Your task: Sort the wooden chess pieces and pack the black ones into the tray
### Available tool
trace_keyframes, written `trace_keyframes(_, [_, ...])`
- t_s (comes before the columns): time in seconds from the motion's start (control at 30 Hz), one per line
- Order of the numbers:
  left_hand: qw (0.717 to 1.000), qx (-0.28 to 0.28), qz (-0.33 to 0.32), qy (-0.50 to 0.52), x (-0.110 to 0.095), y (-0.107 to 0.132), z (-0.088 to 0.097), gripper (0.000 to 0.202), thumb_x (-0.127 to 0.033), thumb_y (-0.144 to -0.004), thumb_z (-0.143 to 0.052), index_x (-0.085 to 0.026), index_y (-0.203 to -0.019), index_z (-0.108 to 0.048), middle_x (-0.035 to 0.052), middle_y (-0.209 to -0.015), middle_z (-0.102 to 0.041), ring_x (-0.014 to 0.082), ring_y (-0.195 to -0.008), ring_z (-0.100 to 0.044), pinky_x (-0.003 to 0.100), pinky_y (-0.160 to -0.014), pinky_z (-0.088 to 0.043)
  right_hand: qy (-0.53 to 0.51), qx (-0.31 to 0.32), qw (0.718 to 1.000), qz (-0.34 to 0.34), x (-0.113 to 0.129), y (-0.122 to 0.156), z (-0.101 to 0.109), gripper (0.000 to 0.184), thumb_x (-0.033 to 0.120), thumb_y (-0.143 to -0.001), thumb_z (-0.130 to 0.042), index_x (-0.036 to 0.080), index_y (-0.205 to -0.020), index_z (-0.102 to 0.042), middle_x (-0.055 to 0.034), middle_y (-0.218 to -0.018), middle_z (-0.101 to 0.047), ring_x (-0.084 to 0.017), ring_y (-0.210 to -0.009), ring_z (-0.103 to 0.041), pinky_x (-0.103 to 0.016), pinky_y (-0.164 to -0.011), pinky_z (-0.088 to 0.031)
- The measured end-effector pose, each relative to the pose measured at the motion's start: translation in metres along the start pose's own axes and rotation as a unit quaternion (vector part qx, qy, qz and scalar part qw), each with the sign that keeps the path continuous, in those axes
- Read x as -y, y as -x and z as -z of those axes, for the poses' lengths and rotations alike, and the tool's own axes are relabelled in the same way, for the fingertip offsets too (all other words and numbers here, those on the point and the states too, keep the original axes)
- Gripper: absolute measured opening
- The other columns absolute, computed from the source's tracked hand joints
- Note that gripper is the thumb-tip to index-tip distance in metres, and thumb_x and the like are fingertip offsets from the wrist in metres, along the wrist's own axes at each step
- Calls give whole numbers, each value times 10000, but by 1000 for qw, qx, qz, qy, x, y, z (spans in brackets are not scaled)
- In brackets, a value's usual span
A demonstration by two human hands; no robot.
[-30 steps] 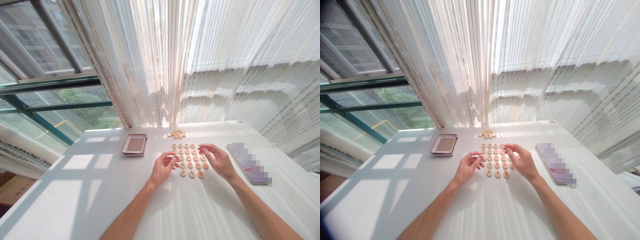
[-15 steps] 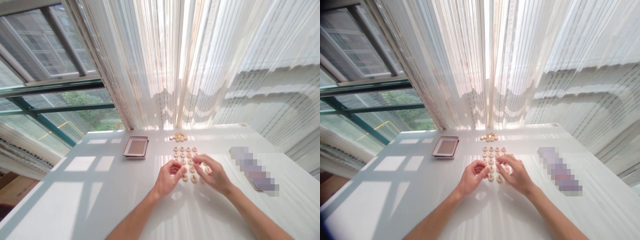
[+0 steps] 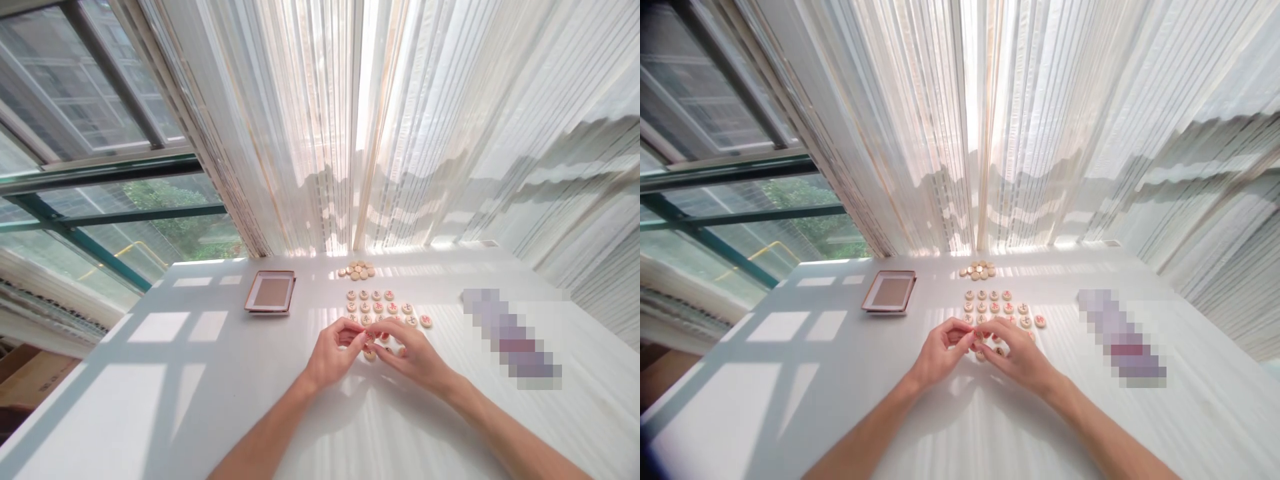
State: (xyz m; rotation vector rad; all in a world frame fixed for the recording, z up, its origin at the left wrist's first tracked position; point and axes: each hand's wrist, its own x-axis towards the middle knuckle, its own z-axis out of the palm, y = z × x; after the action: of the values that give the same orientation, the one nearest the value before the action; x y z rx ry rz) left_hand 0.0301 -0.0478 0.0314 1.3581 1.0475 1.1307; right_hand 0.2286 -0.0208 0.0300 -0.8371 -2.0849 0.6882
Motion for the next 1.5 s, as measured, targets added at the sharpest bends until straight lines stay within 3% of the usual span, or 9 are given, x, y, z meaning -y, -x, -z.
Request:
trace_keyframes(0.23, [1000,18,-13,0,-2,-1,1,220,-350,-874,-662,-220,-1051,-648,121,-990,-738,265,-869,-738,379,-797,-581,-12,6,999,-49,6,-2,4,210,296,-916,-622,255,-1116,-672,-68,-988,-715,-196,-806,-667,-207,-435,-470])
trace_keyframes(0.53, [999,-3,-29,-45,-1,0,0,186,-319,-867,-667,-214,-1021,-674,100,-982,-725,234,-871,-723,342,-786,-588,-84,-1,988,-126,13,-5,1,184,365,-940,-596,240,-1048,-676,-41,-964,-722,-187,-832,-668,-287,-699,-557])
trace_keyframes(0.77, [989,-2,-83,-125,0,4,-4,201,-267,-858,-664,-187,-1042,-667,51,-960,-740,178,-835,-713,295,-797,-583,-162,-5,971,-178,13,-5,-6,209,415,-912,-647,207,-932,-655,-30,-826,-702,-189,-764,-685,-302,-709,-548])
trace_keyframes(1.07, [989,-27,-76,-121,-1,-1,2,157,-291,-875,-649,-182,-987,-665,55,-962,-717,168,-806,-696,284,-763,-586,-217,12,966,-143,6,-1,-9,189,364,-961,-585,227,-1071,-654,-69,-1014,-713,-221,-942,-708,-368,-869,-577])
trace_keyframes(1.27, [993,-31,-58,-98,2,-4,9,217,-358,-869,-679,-188,-1004,-680,63,-914,-732,188,-815,-711,311,-802,-583,-174,35,976,-124,6,-2,-4,222,349,-951,-598,256,-1137,-676,-64,-1085,-721,-221,-949,-710,-364,-855,-591])
trace_keyframes(1.5, [999,-25,8,-30,3,-13,28,268,-384,-839,-723,-160,-982,-694,89,-945,-737,222,-863,-723,338,-798,-591,-83,-77,986,-126,-7,-8,24,191,373,-949,-596,247,-1063,-682,-62,-1039,-717,-228,-941,-695,-364,-852,-565])
